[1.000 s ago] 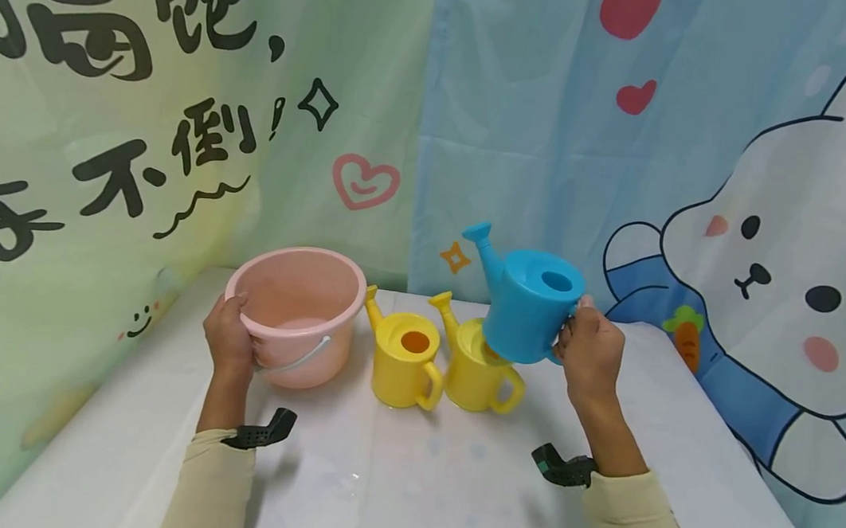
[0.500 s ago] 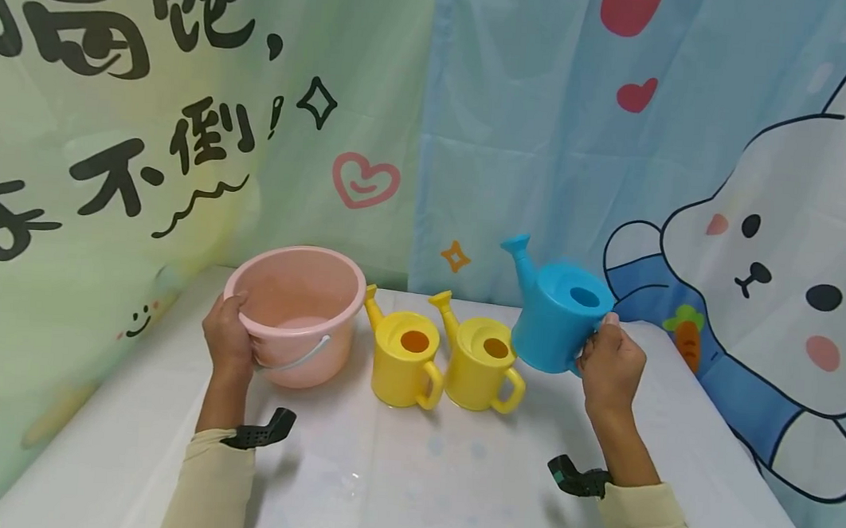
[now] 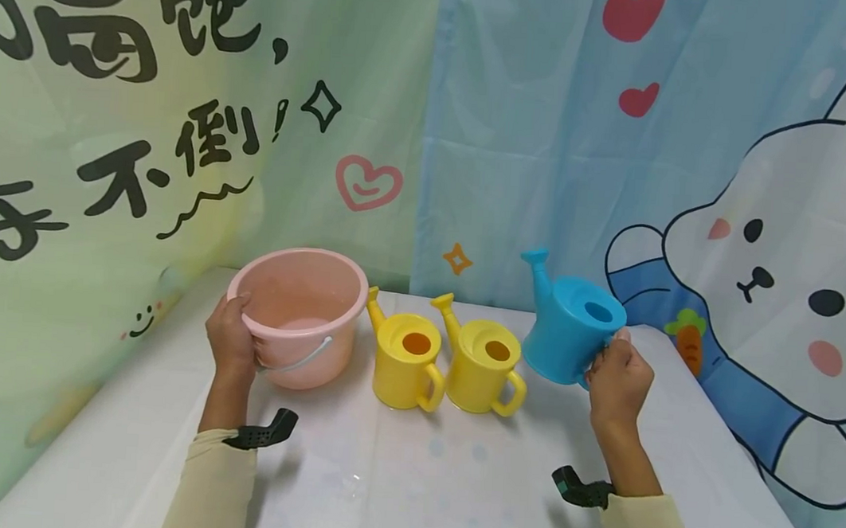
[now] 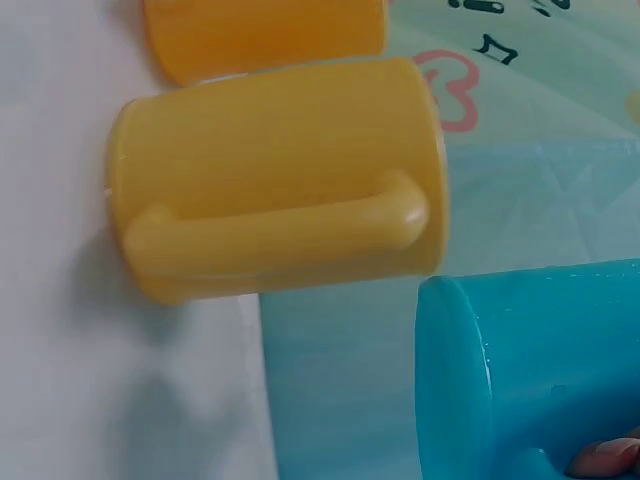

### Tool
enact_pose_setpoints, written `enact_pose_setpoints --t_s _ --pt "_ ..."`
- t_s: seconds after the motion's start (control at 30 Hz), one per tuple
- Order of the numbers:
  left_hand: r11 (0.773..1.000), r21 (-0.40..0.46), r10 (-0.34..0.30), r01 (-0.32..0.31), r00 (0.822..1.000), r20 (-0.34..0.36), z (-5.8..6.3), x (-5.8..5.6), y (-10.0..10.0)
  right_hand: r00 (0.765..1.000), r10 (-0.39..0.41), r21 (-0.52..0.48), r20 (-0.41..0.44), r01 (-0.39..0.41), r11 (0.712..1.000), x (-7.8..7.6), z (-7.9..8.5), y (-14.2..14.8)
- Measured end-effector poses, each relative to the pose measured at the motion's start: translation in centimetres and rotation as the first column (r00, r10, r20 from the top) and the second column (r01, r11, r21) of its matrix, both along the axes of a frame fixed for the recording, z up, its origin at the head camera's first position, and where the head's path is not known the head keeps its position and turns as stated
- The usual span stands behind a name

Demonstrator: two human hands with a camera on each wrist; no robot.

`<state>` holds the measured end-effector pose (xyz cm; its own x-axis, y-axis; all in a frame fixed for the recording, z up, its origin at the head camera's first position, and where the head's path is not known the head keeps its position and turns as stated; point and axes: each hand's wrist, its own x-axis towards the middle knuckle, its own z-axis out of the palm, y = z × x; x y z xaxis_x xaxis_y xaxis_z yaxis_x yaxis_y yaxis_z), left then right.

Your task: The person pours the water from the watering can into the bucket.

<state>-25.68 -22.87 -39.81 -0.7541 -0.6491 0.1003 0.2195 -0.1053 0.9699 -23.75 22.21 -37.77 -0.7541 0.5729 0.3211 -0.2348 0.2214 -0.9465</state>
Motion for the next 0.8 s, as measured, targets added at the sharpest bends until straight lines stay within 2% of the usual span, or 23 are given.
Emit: enact_pose_setpoints --t_s 0.13,0.2,0.27,0.4,0.53,0.63,0.8 --pt "1.000 -0.001 0.001 -0.001 1.000 0.000 -0.1 0.1 0.0 0.998 -0.023 0.029 0.056 0.022 0.999 0.0 -1.1 0.3" --pt "1.000 0.000 0.004 -0.004 1.000 -0.006 -0.1 0.0 0.0 0.998 -0.017 0.025 0.062 0.016 1.000 -0.7 -2.3 0.9" --pt "1.000 0.004 0.011 -0.011 1.000 -0.015 -0.1 0.0 0.0 0.998 0.006 0.008 0.062 -0.006 1.000 -1.9 -3.9 2.0" --pt "1.000 0.016 0.015 -0.015 1.000 -0.016 -0.2 0.0 0.0 0.997 0.014 0.009 0.069 -0.015 1.000 -5.5 -8.5 5.1" --pt "1.000 0.008 0.016 -0.015 1.000 -0.008 -0.1 0.0 0.0 0.993 -0.037 0.071 0.116 0.029 0.997 -7.8 -11.8 7.1" --pt "1.000 -0.004 0.013 -0.013 1.000 -0.001 -0.1 0.0 -0.1 0.985 -0.067 0.112 0.160 0.049 0.992 -8.3 -12.6 7.4" --pt "1.000 -0.002 0.006 -0.006 1.000 -0.001 -0.2 -0.1 -0.1 0.966 -0.110 0.172 0.233 0.071 0.983 -8.1 -12.9 7.3"
